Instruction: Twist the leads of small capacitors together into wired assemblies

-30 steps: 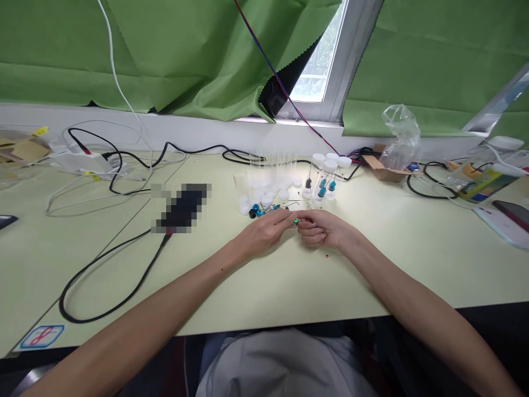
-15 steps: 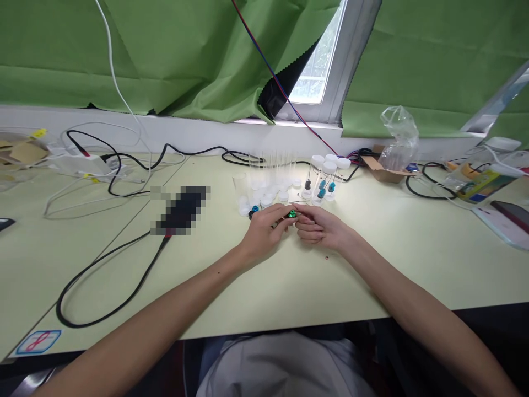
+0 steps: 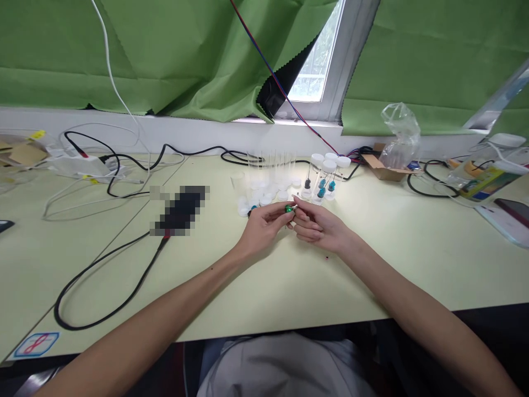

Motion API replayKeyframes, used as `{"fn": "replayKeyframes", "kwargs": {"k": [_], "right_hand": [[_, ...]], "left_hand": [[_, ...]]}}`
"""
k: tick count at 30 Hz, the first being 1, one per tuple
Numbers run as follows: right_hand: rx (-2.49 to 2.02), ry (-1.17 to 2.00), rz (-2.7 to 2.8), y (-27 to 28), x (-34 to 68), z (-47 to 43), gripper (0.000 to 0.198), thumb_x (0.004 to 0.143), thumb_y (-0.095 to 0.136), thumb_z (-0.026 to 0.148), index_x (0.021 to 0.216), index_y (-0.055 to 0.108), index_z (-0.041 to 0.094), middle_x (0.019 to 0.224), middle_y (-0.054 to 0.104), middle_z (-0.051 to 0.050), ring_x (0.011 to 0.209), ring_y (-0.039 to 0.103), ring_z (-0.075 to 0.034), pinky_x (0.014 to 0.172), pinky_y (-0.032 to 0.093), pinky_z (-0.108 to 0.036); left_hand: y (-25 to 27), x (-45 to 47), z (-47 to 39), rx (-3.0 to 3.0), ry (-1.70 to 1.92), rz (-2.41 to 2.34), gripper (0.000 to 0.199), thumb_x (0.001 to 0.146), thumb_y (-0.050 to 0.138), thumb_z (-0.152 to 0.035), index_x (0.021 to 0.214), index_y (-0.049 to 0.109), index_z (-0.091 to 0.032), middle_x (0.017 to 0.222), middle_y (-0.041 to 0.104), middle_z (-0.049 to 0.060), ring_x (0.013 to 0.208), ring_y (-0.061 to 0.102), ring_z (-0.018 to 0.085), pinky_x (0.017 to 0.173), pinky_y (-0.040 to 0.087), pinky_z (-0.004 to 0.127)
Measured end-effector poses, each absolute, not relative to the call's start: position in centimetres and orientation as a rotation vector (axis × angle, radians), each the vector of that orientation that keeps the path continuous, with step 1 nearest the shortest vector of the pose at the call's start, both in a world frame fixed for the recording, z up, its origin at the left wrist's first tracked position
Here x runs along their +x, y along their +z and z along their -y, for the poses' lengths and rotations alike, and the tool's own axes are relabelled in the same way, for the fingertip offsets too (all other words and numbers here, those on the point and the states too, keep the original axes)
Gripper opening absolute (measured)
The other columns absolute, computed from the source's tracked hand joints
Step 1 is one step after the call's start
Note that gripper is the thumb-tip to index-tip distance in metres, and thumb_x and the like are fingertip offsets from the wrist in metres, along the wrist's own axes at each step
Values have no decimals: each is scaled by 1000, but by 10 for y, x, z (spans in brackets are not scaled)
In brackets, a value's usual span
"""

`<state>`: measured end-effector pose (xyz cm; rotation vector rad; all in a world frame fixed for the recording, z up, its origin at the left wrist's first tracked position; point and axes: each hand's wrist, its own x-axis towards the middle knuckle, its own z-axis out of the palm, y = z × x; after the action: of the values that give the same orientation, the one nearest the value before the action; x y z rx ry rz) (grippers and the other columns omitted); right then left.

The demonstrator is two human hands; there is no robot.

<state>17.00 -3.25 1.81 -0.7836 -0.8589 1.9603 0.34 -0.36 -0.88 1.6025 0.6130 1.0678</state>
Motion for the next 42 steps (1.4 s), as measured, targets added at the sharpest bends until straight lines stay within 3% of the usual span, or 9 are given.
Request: {"fn": "replayKeyframes", "kwargs": {"k": [24,35,42], "right_hand": [[-889,1663,1093,21,159,41,50,87,65,54,57,58,14,34,31,9,30,30,-3,37,22,-18],[-861,1663,1108,21,160,40,50,87,66,53,56,56,15,36,30,9,32,29,-3,37,22,-18],[-793,1756,1062,23,162,40,58,88,65,52,47,44,17,36,24,10,32,27,-3,39,21,-19]], "left_hand": [[-8,2,0,1480,959,-517,43,85,70,-42,119,67,-15,90,74,9,85,70,20,85,54,35],[-6,2,3,1623,1088,-580,35,88,65,-37,118,69,-19,103,75,9,93,70,20,83,55,33],[-9,-1,6,1963,1393,-699,25,89,64,-26,112,75,-23,87,77,2,69,68,13,64,53,25]]}}
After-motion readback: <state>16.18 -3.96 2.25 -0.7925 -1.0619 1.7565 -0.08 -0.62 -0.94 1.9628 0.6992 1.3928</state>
